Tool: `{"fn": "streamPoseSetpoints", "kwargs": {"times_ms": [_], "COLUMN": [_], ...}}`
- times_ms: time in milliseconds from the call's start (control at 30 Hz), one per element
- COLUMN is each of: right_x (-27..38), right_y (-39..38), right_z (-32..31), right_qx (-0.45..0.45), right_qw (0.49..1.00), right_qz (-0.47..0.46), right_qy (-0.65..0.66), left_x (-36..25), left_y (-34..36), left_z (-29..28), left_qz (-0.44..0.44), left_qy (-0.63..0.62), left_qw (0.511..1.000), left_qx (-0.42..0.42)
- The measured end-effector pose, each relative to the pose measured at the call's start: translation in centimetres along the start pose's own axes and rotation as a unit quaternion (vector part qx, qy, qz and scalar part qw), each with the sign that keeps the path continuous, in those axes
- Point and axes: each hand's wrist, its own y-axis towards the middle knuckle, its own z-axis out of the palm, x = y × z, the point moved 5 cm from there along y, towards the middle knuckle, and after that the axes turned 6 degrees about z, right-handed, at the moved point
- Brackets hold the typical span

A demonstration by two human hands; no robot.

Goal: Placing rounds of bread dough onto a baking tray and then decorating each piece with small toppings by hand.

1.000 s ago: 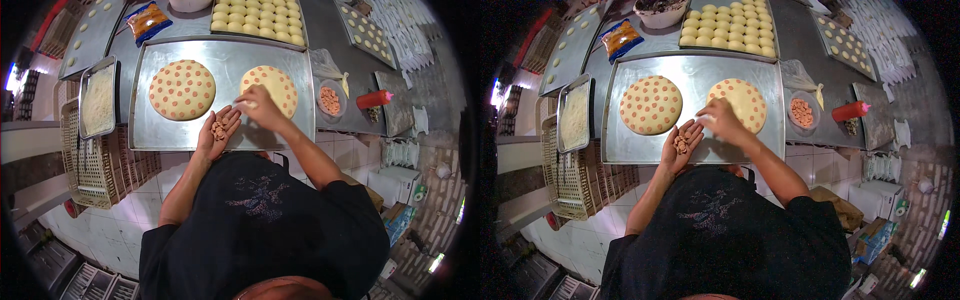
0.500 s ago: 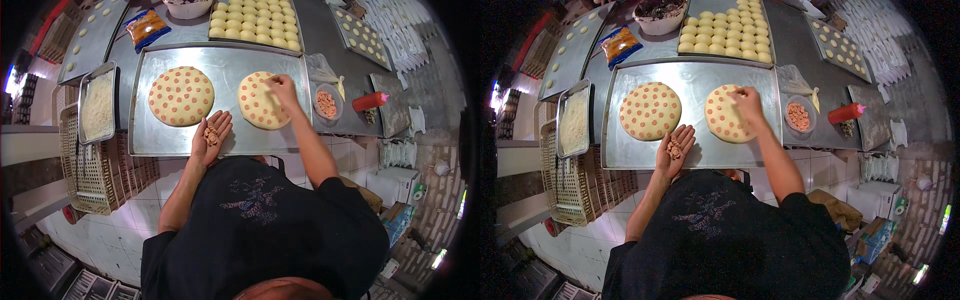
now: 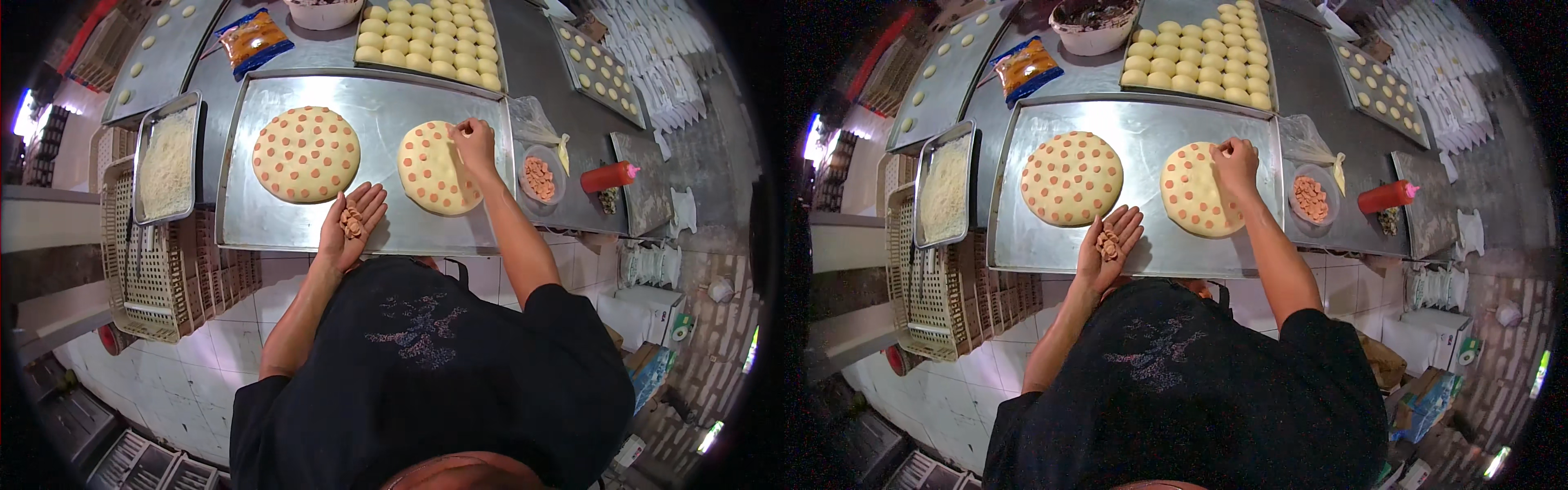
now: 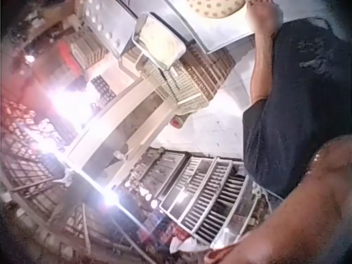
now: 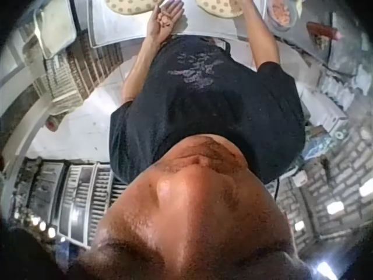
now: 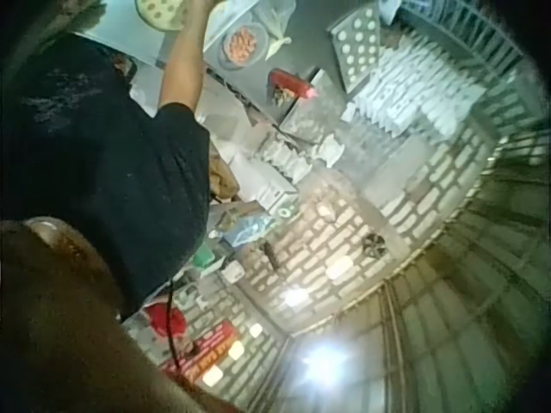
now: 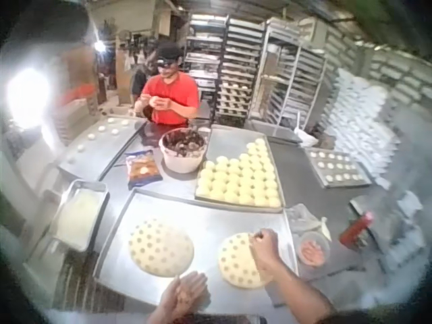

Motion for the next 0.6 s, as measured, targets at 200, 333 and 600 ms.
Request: {"fn": "streamPoseSetpoints", "kwargs": {"times_ms": [200,333,600], "right_x": [11.7,13.7,12.1], "right_y": [-10.8,-14.1,-12.8], "right_z": [0.9,2.6,2.6], "right_qx": [0.185,0.221,0.205], "right_qw": [0.942,0.899,0.920], "right_qz": [-0.247,-0.371,-0.315], "right_qy": [0.130,0.069,0.109], "left_x": [0.9,1.2,0.8], "left_y": [1.0,1.2,0.5], "left_z": [-0.8,-2.0,-1.2], "left_qz": [-0.023,-0.023,-0.023], "left_qy": [-0.021,0.013,0.012], "left_qw": [0.999,1.000,1.000], "left_qx": [0.014,0.001,0.011]}}
